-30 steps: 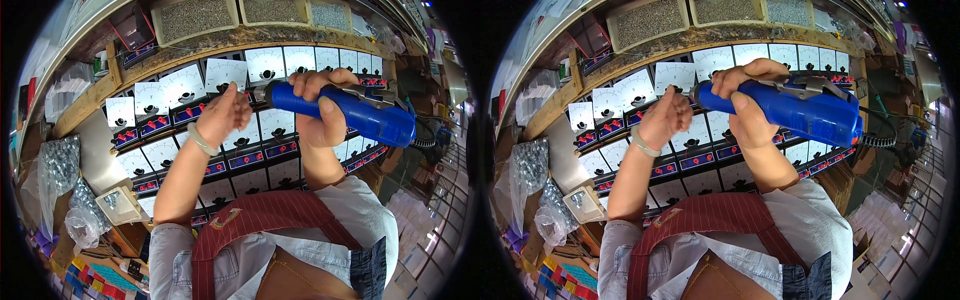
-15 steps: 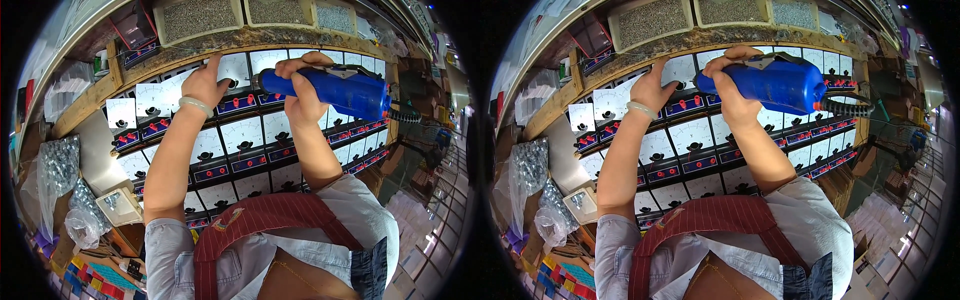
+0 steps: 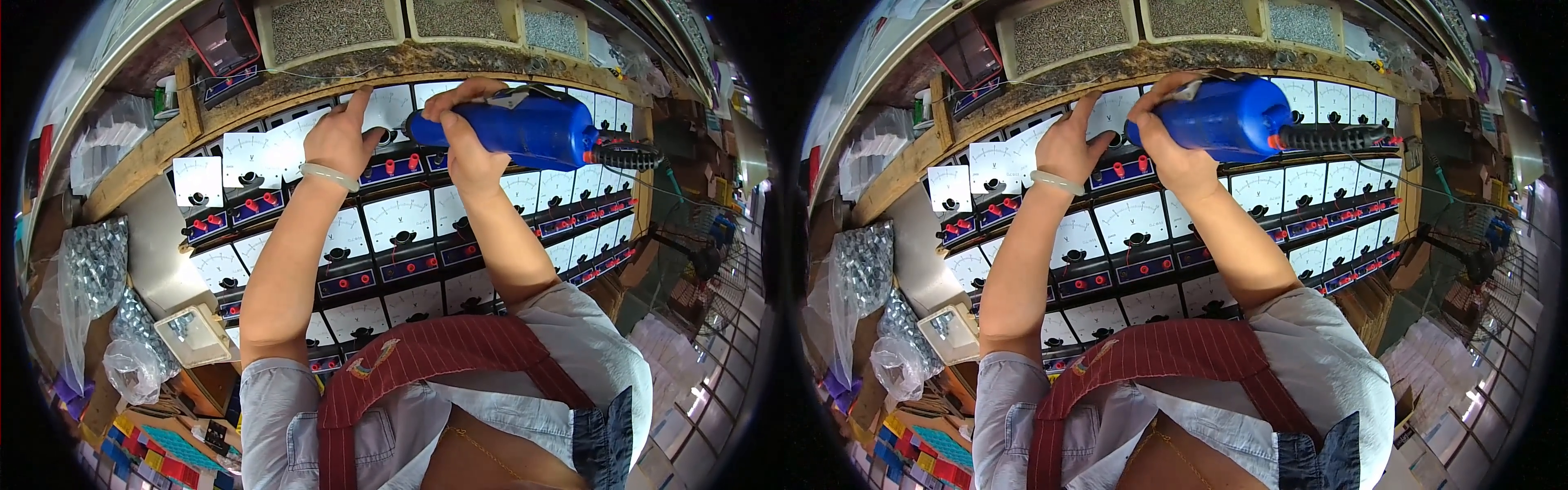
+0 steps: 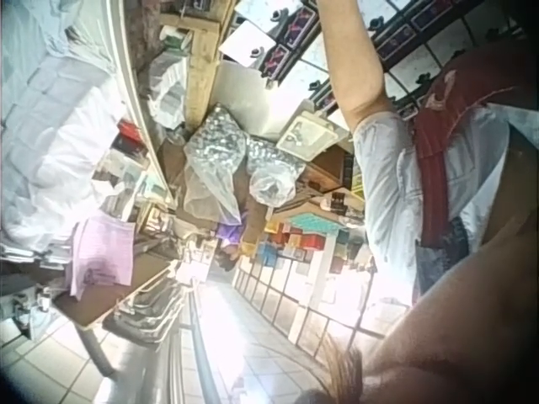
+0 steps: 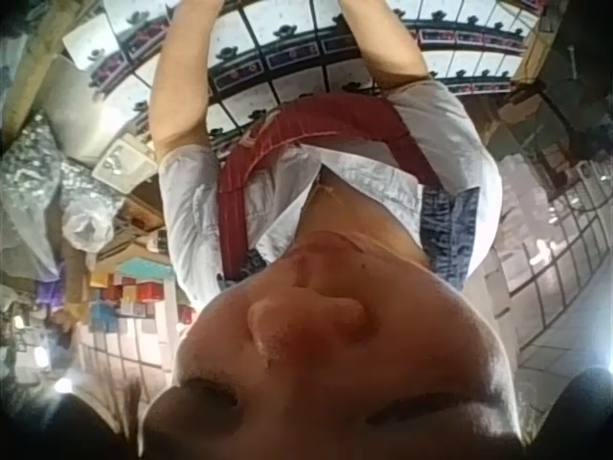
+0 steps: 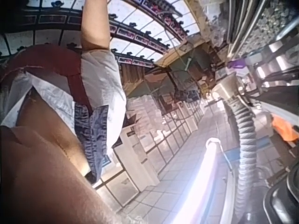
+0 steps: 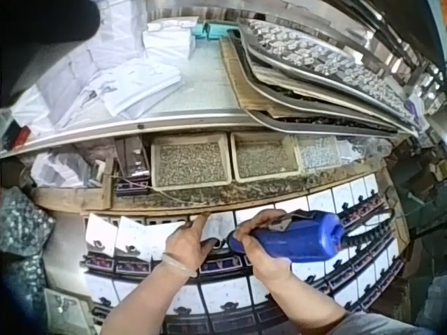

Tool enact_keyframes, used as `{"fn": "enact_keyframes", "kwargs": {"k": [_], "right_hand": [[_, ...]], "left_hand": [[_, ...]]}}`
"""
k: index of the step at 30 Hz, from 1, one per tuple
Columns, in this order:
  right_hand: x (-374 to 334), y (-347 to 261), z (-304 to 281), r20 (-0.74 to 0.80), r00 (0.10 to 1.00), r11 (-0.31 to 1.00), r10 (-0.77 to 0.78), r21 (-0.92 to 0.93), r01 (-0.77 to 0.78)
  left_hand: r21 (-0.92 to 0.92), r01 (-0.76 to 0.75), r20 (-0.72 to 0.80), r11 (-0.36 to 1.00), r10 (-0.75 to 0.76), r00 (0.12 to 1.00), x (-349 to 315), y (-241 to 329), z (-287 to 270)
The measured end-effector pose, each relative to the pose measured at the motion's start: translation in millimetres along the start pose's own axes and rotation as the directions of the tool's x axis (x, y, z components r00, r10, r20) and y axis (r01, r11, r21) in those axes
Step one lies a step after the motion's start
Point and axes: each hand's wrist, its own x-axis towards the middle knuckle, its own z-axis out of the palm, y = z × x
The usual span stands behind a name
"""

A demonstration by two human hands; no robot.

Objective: Assembling analog meter components using an electric screwdriver.

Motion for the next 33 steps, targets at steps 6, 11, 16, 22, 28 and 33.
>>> {"fn": "enact_keyframes", "kwargs": {"k": [6,11,16,22,28,33], "right_hand": [[-1.8,-0.1,3.8,0.442,0.894,0.872,-0.076,-0.406,0.274],[-11.4,-15.0,2.4,0.069,0.997,0.99,-0.02,-0.135,0.029],[-18.5,-49.1,9.3,-0.004,0.993,0.948,-0.115,0.297,0.111],[-24.4,-74.5,23.8,0.06,0.986,0.941,-0.153,0.315,0.126],[-28.9,-79.8,30.6,0.087,0.985,0.944,-0.147,0.308,0.113],[-29.6,-78.9,35.7,0.08,0.989,0.94,-0.124,0.328,0.092]], "left_hand": [[0.01,0.088,0.106,0.996,-0.089,0.99,-11.4,2.5,-11.1],[-0.64,0.28,0.194,0.716,-0.202,0.96,-30.9,-4.4,-27.3],[-0.767,0.415,0.555,-0.49,-0.181,0.812,-56.3,-2.0,-40.9],[-0.744,0.462,0.511,-0.483,0.035,0.859,-76.5,0.9,-36.3],[-0.769,0.508,0.524,-0.388,0.072,0.848,-84.8,3.4,-38.3],[-0.673,0.511,0.579,-0.535,0.049,0.814,-83.9,7.2,-31.1]]}}
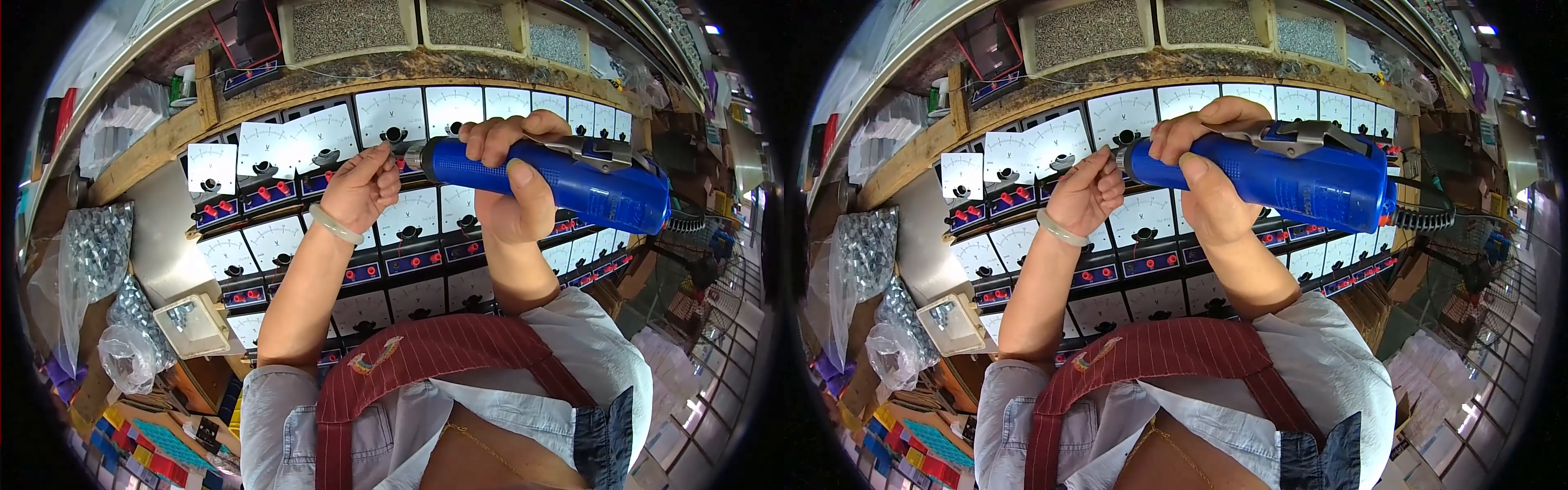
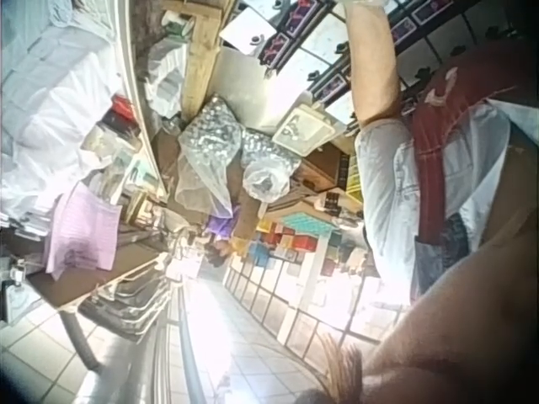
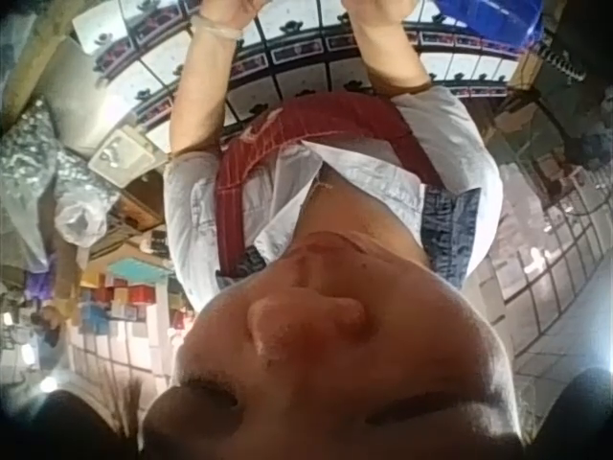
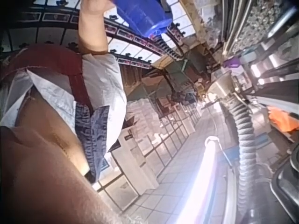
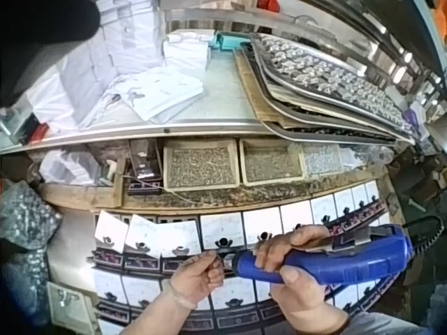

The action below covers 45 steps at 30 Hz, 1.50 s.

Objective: Assembling analog meter components using an electric screwdriver.

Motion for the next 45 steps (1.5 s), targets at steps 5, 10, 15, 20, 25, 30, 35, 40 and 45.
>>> {"fn": "enact_keyframes", "kwargs": {"k": [5,10,15,20,25,30,35,40,45], "right_hand": [[-1.1,6.9,2.1,-0.001,1.0,1.0,0.029,0.012,-0.029],[-0.2,12.7,0.0,-0.031,0.999,0.999,0.04,0.038,-0.039],[1.8,13.8,1.5,-0.02,0.998,0.994,0.067,0.082,-0.066],[3.6,39.0,-8.1,-0.024,0.999,0.999,-0.022,-0.031,0.022],[4.6,70.5,-22.6,-0.077,0.995,0.971,0.066,-0.226,-0.082],[3.7,81.8,-20.4,-0.066,0.993,0.955,0.103,-0.272,-0.117],[5.2,73.7,-15.5,-0.061,0.993,0.955,0.104,-0.274,-0.117],[2.4,57.7,-7.4,0.203,0.957,0.904,0.208,-0.413,-0.109],[-5.2,44.1,-7.3,0.097,0.976,0.879,0.195,-0.459,-0.13]], "left_hand": [[-0.083,0.026,0.088,0.996,-0.019,0.996,4.2,-2.3,-11.5],[-0.078,-0.004,-0.069,0.997,-0.001,0.998,6.3,1.2,-3.3],[-0.009,0.043,0.217,0.999,-0.04,0.975,4.0,7.3,-23.0],[0.65,-0.153,-0.012,0.744,0.212,0.977,3.0,20.6,-10.9],[0.952,-0.04,0.19,-0.305,0.481,0.856,16.7,57.3,-14.9],[0.781,0.065,0.22,-0.621,0.371,0.902,33.4,66.2,-22.1],[0.795,0.059,0.231,-0.604,0.391,0.891,27.6,63.1,-16.1],[0.8,0.038,0.25,-0.599,0.39,0.886,20.0,61.0,-5.9],[0.835,0.106,0.128,-0.541,0.377,0.918,0.8,53.1,9.7]]}}
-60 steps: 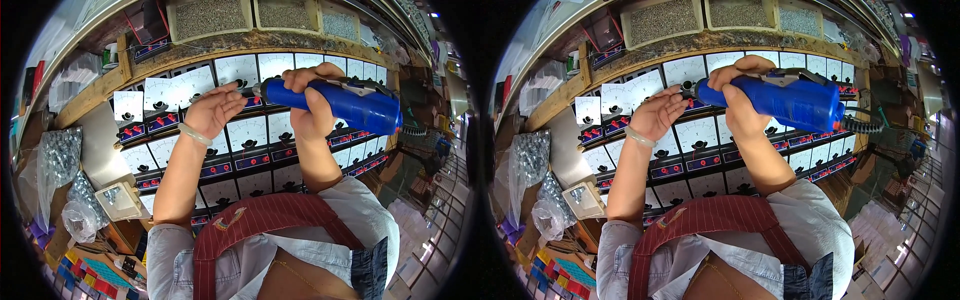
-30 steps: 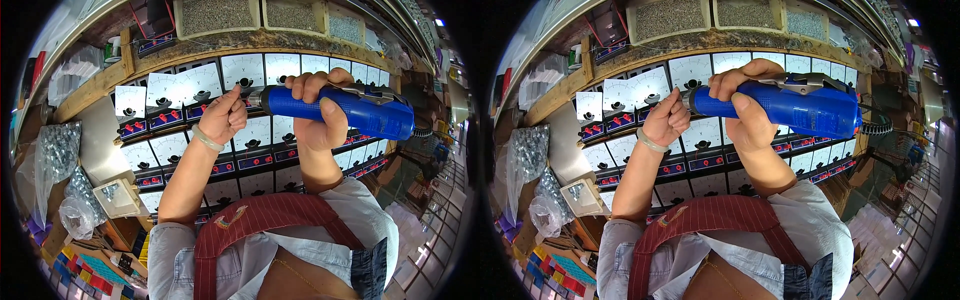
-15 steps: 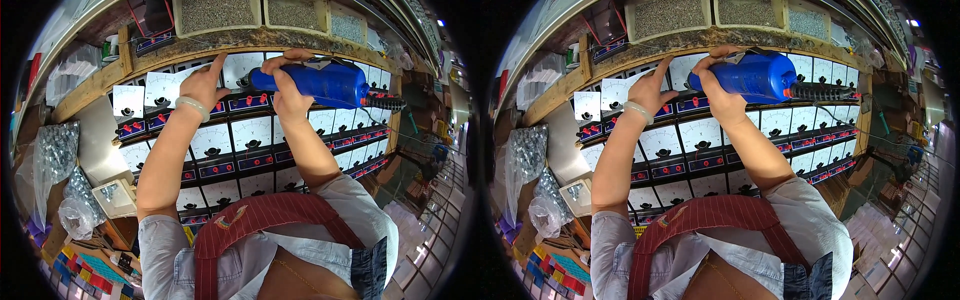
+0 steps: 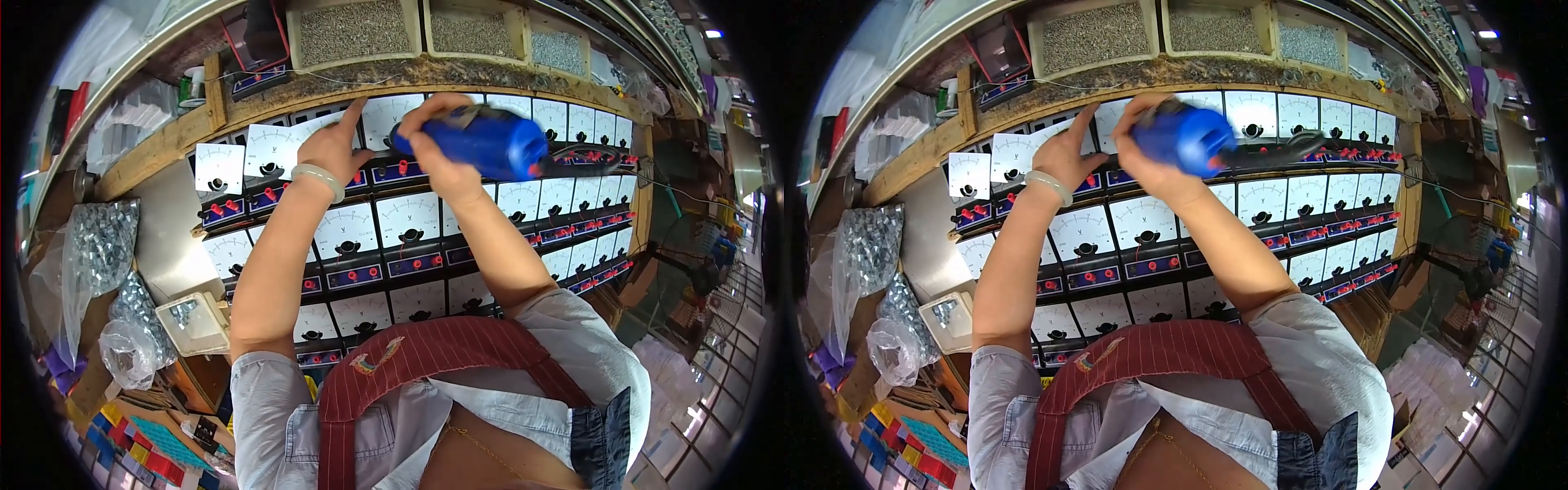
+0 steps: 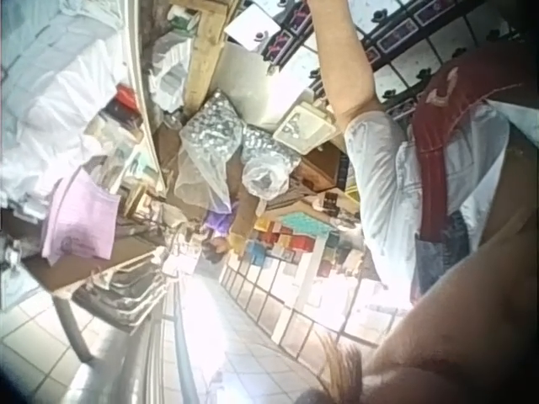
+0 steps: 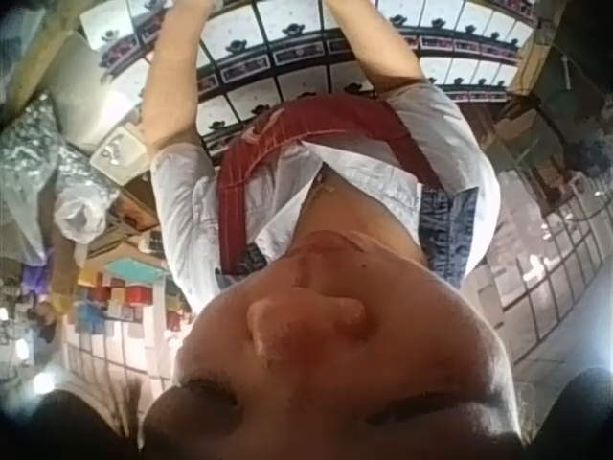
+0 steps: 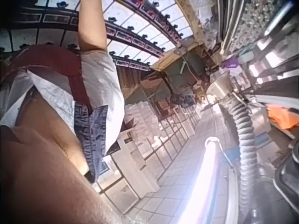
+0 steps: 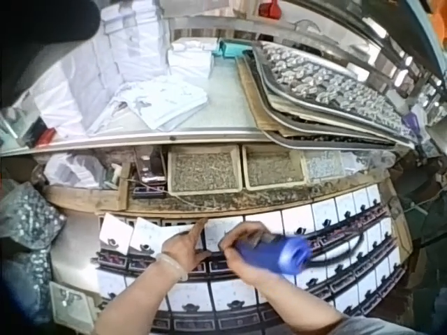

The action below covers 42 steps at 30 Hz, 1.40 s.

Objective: Assembling analog meter components using an electric screwdriver.

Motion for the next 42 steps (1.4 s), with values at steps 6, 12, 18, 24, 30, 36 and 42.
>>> {"fn": "enact_keyframes", "kwargs": {"k": [6,12,18,24,30,36,42], "right_hand": [[-14.4,-61.8,-12.0,-0.285,0.958,0.928,0.02,0.361,0.088],[-83.0,-116.3,34.3,-0.265,0.963,0.855,0.04,0.507,0.104],[-154.2,-187.8,48.3,-0.094,0.989,0.821,-0.112,0.552,0.146],[-204.8,-234.9,120.6,-0.111,0.98,0.851,-0.163,0.487,0.197],[-244.1,-263.9,213.8,-0.031,0.975,0.834,-0.218,0.513,0.203],[-266.7,-281.2,248.0,-0.001,0.977,0.81,-0.212,0.559,0.177],[-251.9,-279.4,256.2,-0.044,0.982,0.824,-0.183,0.537,0.178]], "left_hand": [[-0.946,0.082,0.162,-0.314,-0.24,0.957,-62.7,-5.5,-26.0],[-0.867,0.033,0.092,-0.497,-0.095,0.991,-192.7,-20.2,0.4],[-0.587,0.007,0.209,-0.809,-0.143,0.967,-272.2,19.2,21.0],[-0.793,0.181,0.274,-0.581,-0.075,0.959,-355.5,-2.9,16.3],[-0.933,0.047,0.069,-0.356,-0.049,0.996,-424.4,-60.6,-19.3],[-0.941,0.035,0.042,-0.336,-0.013,0.999,-455.1,-70.0,-27.0],[-0.901,0.024,-0.007,-0.433,0.07,0.998,-444.2,-72.9,-41.2]]}}
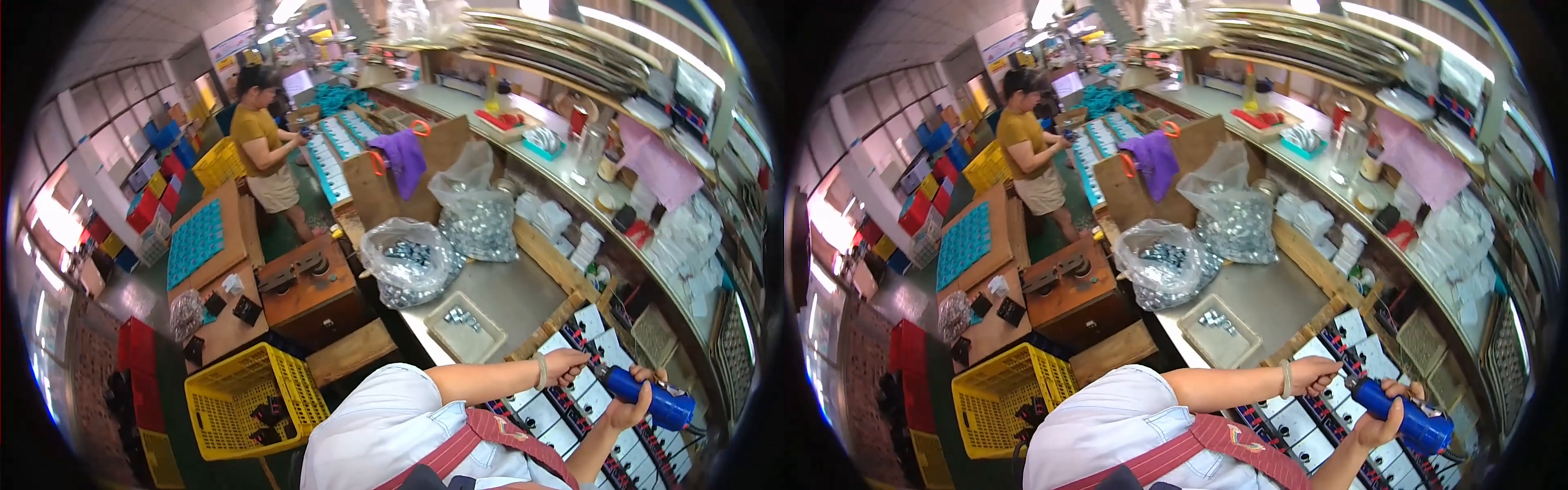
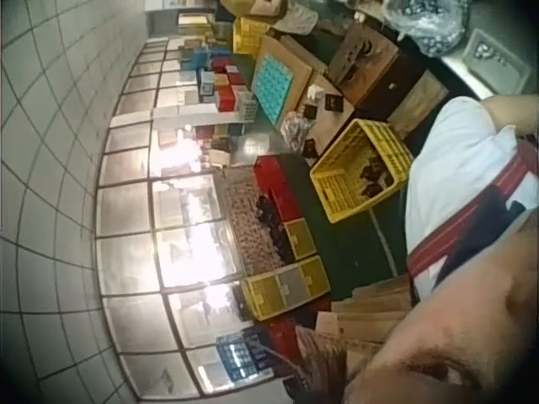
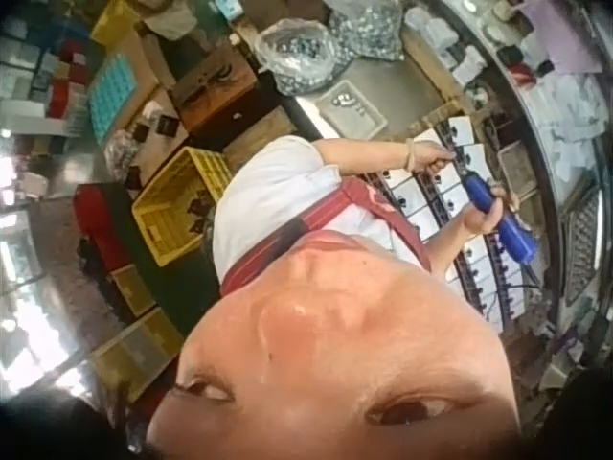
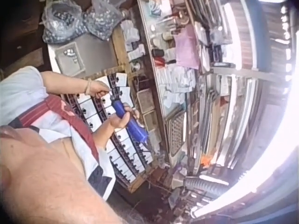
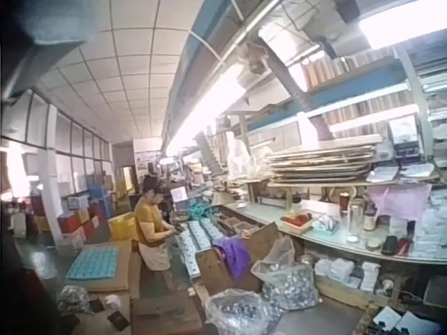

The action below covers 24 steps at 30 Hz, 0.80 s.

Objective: Assembling analog meter components using an electric screwdriver.

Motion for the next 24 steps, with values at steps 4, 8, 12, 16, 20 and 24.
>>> {"fn": "enact_keyframes", "kwargs": {"k": [4,8,12,16,20,24], "right_hand": [[29.6,13.5,-12.1,-0.031,0.999,1.0,-0.007,-0.02,0.006],[63.7,27.4,-57.6,-0.121,0.992,0.999,0.031,-0.033,-0.035],[88.6,47.8,-106.9,-0.267,0.961,0.997,0.076,-0.012,-0.082],[100.7,56.9,-141.6,-0.404,0.911,0.993,0.084,-0.042,-0.11],[90.1,53.2,-217.0,-0.461,0.887,0.989,0.02,-0.119,-0.084],[117.4,98.6,-231.9,-0.549,0.821,0.954,-0.158,-0.298,-0.015]], "left_hand": [[-0.034,0.101,0.016,0.994,-0.101,0.995,36.9,15.5,1.4],[-0.039,0.205,0.031,0.978,-0.204,0.978,90.1,14.1,4.8],[-0.034,0.249,0.014,0.968,-0.248,0.969,142.6,6.3,0.4],[-0.073,0.203,0.083,0.976,-0.197,0.977,184.2,-23.3,-6.5],[0.575,0.249,-0.133,0.779,-0.211,0.968,232.2,-49.5,-9.0],[0.986,-0.156,0.144,0.06,0.166,0.975,288.6,-5.2,-86.4]]}}
